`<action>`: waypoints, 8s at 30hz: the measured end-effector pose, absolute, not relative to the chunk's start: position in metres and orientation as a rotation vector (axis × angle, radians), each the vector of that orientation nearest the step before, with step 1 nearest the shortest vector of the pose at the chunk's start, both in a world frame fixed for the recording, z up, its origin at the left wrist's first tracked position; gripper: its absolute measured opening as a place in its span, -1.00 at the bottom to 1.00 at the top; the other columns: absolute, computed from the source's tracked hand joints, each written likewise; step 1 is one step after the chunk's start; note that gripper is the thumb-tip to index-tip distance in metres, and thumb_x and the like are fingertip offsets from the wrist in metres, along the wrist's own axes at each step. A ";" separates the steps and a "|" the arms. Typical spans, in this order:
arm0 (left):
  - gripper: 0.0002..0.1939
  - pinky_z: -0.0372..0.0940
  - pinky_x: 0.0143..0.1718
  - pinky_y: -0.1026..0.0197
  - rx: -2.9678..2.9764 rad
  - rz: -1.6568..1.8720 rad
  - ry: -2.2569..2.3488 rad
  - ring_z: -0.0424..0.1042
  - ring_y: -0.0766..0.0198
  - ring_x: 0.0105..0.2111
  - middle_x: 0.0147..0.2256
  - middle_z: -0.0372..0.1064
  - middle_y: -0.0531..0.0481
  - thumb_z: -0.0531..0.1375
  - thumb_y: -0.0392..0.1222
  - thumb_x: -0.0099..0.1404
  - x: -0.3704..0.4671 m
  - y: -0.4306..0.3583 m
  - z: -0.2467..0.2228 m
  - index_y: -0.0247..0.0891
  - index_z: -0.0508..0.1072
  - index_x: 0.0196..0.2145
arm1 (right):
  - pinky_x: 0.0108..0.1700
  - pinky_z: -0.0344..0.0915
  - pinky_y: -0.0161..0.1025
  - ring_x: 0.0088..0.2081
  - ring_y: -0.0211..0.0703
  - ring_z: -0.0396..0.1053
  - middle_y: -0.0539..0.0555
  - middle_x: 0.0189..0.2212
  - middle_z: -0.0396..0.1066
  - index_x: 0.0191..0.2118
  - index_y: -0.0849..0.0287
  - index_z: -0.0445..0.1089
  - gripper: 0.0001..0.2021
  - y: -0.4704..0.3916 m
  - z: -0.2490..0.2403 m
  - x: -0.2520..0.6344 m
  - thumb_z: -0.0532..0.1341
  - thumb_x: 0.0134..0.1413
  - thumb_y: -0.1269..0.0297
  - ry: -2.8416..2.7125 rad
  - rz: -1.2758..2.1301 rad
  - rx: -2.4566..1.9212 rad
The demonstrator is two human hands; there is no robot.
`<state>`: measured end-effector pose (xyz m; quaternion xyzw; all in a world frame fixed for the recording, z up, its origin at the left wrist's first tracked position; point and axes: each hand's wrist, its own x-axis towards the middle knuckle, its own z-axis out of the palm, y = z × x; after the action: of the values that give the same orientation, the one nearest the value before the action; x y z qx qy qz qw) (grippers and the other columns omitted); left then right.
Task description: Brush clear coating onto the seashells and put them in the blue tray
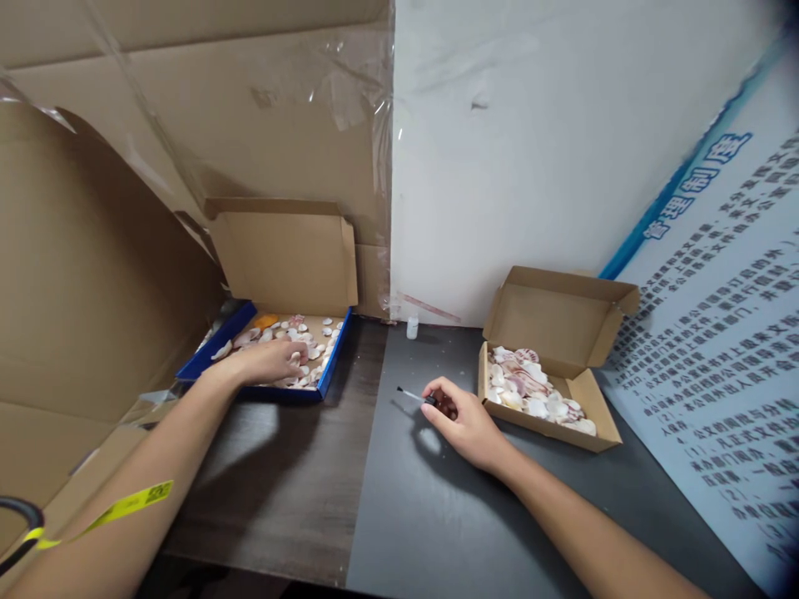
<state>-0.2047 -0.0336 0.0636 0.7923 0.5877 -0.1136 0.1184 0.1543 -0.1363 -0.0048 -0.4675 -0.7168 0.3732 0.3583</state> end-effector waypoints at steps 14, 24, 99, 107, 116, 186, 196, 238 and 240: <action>-0.71 0.28 -0.20 0.07 2.427 -0.407 1.899 0.46 -0.03 -0.19 -0.10 0.45 -0.27 0.06 -0.15 0.20 -0.191 -0.046 0.050 -0.24 0.49 -0.18 | -0.40 0.14 -0.30 -0.47 -0.24 0.22 -0.09 -0.51 0.24 -0.21 0.12 0.31 -0.87 -0.136 -0.006 0.154 0.17 0.19 0.19 -1.842 0.968 -1.208; -0.70 0.27 -0.15 0.07 2.418 -0.350 1.963 0.48 -0.05 -0.19 -0.20 0.51 -0.26 0.02 -0.16 0.25 -0.193 -0.038 0.053 -0.25 0.52 -0.25 | -0.40 0.13 -0.31 -0.46 -0.25 0.21 -0.10 -0.50 0.22 -0.20 0.12 0.31 -0.89 -0.136 -0.006 0.154 0.17 0.19 0.23 -1.843 0.959 -1.202; -0.63 -0.04 -0.46 0.32 1.436 0.737 0.854 0.01 0.40 -0.54 -0.57 0.07 0.20 0.13 0.13 0.34 -0.056 -0.092 0.007 -0.23 0.20 -0.37 | -0.46 0.12 -0.33 -0.53 -0.28 0.17 -0.11 -0.57 0.17 -0.27 0.14 0.30 -0.91 -0.142 0.001 0.151 0.17 0.16 0.25 -1.668 0.811 -1.232; -0.62 -0.16 -0.52 0.31 1.376 0.729 0.805 -0.10 0.41 -0.56 -0.56 -0.06 0.23 0.16 0.15 0.32 -0.057 -0.092 0.006 -0.23 0.22 -0.34 | -0.45 0.14 -0.32 -0.52 -0.27 0.20 -0.10 -0.54 0.21 -0.22 0.13 0.31 -0.90 -0.146 0.002 0.148 0.17 0.19 0.24 -1.704 0.844 -1.169; -0.62 -0.20 -0.58 0.36 1.200 0.767 0.786 -0.14 0.51 -0.63 -0.60 -0.08 0.26 0.30 0.04 0.23 -0.055 -0.094 0.010 -0.24 0.20 -0.40 | -0.44 0.18 -0.32 -0.50 -0.26 0.22 -0.08 -0.51 0.24 -0.20 0.14 0.31 -0.88 -0.145 0.002 0.150 0.16 0.21 0.23 -1.660 0.846 -1.155; -0.69 -0.24 -0.59 0.36 1.166 0.790 0.769 -0.17 0.50 -0.65 -0.61 -0.08 0.26 0.26 -0.01 0.24 -0.049 -0.083 -0.002 -0.21 0.21 -0.37 | -0.39 0.23 -0.30 -0.47 -0.28 0.26 -0.03 -0.36 0.24 -0.15 0.12 0.32 -0.90 -0.136 -0.002 0.144 0.15 0.21 0.33 -1.818 0.564 -1.197; -0.73 -0.24 -0.61 0.38 1.110 0.900 0.756 -0.16 0.50 -0.67 -0.63 -0.10 0.26 0.25 -0.08 0.22 -0.039 -0.065 -0.003 -0.21 0.20 -0.40 | -0.36 0.22 -0.26 -0.45 -0.24 0.33 0.00 -0.34 0.34 -0.20 0.13 0.33 -0.92 -0.112 0.018 0.151 0.15 0.17 0.36 -2.111 0.094 -1.248; -0.92 0.10 -0.39 0.31 1.672 1.144 1.353 0.25 0.30 -0.47 -0.49 0.19 0.12 0.01 -0.32 0.30 -0.015 0.011 -0.006 -0.20 0.26 -0.32 | -0.41 0.17 -0.25 -0.42 -0.16 0.40 0.01 -0.41 0.51 -0.24 0.09 0.42 -0.91 -0.049 0.119 0.182 0.17 0.19 0.26 -2.119 0.076 -1.471; -0.92 0.10 -0.35 0.27 1.783 1.088 1.412 0.30 0.24 -0.44 -0.48 0.24 0.10 0.09 -0.28 0.28 -0.015 0.012 -0.006 -0.18 0.31 -0.25 | -0.39 0.19 -0.24 -0.37 -0.13 0.43 0.04 -0.32 0.54 -0.21 0.09 0.43 -0.89 -0.049 0.115 0.183 0.17 0.19 0.29 -2.173 0.064 -1.482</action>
<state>-0.0148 0.0124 -0.0063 0.6735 0.5333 0.4110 0.3051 0.1829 -0.0492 0.1149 -0.5451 -0.7991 0.0234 0.2524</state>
